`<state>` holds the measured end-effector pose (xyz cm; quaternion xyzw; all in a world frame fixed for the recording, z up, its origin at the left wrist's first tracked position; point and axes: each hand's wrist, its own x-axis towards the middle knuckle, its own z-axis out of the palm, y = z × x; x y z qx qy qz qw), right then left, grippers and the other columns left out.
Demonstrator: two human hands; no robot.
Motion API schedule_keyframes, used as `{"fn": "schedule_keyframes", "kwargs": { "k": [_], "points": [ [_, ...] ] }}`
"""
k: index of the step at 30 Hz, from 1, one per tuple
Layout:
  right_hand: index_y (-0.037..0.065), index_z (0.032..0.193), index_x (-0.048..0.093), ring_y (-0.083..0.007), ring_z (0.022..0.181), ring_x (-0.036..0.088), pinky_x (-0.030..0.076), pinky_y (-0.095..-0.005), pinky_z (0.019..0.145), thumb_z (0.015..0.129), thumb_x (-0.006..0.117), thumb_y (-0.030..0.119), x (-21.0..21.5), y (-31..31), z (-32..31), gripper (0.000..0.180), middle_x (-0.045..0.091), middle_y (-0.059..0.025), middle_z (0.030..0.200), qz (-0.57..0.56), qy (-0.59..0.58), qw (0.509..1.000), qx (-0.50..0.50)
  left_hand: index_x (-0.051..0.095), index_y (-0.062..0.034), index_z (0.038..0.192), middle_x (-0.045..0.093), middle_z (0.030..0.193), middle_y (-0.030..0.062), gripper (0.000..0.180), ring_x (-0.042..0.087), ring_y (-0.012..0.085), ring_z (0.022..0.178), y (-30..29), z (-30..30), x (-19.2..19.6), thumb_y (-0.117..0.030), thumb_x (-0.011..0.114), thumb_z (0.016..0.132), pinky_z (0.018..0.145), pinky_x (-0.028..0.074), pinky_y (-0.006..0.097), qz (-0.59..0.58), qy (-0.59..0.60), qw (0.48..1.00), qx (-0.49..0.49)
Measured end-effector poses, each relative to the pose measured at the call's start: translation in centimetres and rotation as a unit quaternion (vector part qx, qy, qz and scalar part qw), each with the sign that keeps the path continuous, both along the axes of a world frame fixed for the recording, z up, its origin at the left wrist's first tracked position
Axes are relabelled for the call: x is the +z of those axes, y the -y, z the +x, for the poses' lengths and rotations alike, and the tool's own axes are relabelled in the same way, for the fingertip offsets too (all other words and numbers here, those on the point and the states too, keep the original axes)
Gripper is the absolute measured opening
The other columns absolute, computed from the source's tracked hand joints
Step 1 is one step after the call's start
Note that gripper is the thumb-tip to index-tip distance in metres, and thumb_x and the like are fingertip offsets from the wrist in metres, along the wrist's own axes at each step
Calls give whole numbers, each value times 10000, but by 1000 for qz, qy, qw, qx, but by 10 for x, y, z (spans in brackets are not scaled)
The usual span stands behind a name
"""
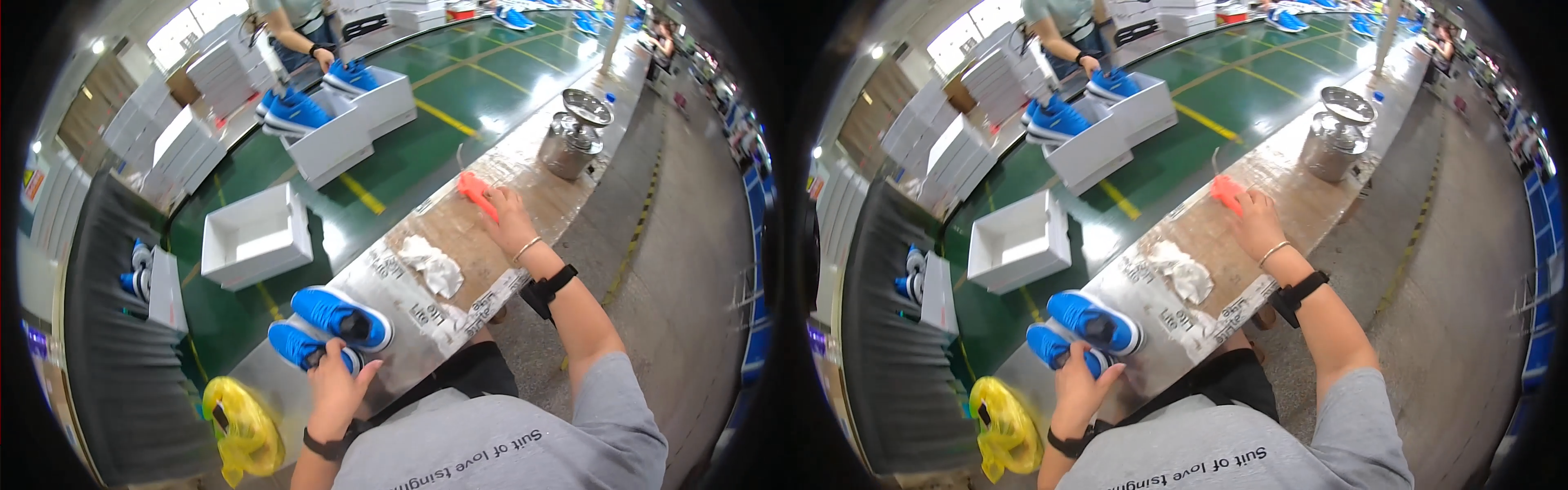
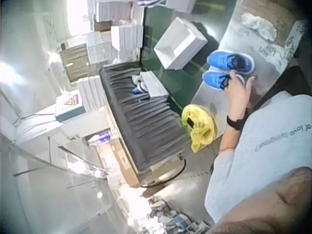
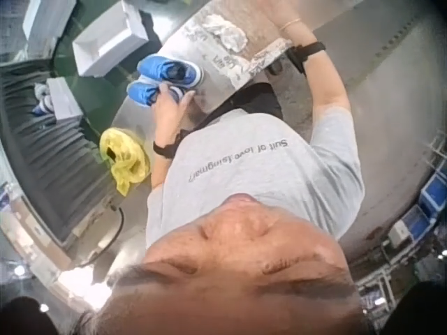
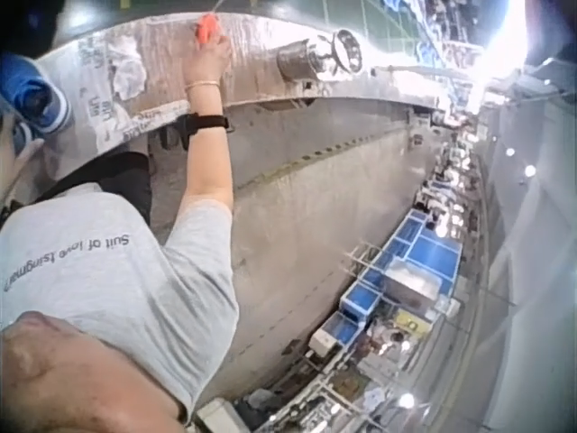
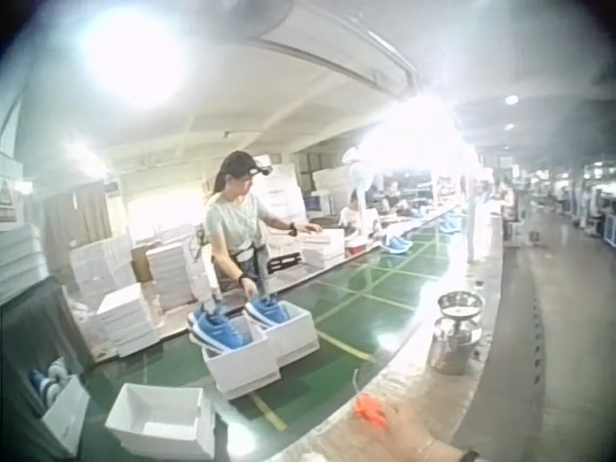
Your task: Cleaning the soles of shoes and placing them into boxes on an assembly line.
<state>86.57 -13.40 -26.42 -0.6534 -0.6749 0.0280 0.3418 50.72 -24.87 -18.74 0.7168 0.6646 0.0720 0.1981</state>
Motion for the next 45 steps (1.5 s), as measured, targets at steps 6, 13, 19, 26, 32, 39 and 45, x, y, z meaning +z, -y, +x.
{"fn": "schedule_keyframes", "kwargs": {
  "k": [6,13,19,26,32,39,45],
  "points": [
    [53,1144,466,-371,1116,431,370,-426,941,729,685,212,-32,-38,25,495,454,-214,1177,-50,30,994,-96,427,-82,1307,558,887,322,741,577,441,857,-11,24,5,-470,683,730,740,475,442,-26,-151,985,-73],
    [9,1174,410,-335,1019,499,420,-412,874,762,629,173,-43,-56,26,494,528,-196,1056,-157,88,980,-88,584,8,1087,615,856,282,656,597,423,816,-22,9,-9,-542,645,735,735,474,450,-31,-25,999,-31],
    [8,1180,446,-369,965,535,442,-435,834,787,571,129,-11,15,39,430,548,-211,1041,-111,-65,990,-54,597,26,1066,632,919,245,632,612,383,873,-27,-19,-16,-524,631,757,789,472,416,-14,45,999,-7],
    [-12,1158,496,-264,871,610,468,-342,768,871,560,231,11,172,60,381,614,-174,927,-87,-260,961,25,592,23,1066,636,990,48,308,570,105,853,-41,33,109,-195,613,849,766,462,254,-165,289,940,-77],
    [1,1079,533,-122,747,572,485,-274,673,935,499,250,-22,315,84,289,596,-43,840,-26,-511,843,-163,638,-111,976,506,842,170,368,530,336,813,-37,179,86,-314,731,684,696,438,411,51,31,798,-599],
    [7,1018,585,-89,600,514,438,-255,581,894,524,251,15,406,47,280,542,-9,656,-165,-511,809,-241,661,-150,855,570,847,130,317,564,255,829,-16,302,-26,-414,678,680,725,391,353,122,-137,572,-800],
    [-15,1049,564,-166,621,552,451,-325,606,883,546,313,14,408,43,369,570,-104,678,-253,-413,817,-312,676,-151,840,579,851,111,301,558,240,868,-15,310,-92,-410,679,685,771,391,352,121,-176,518,-828]
  ]
}}
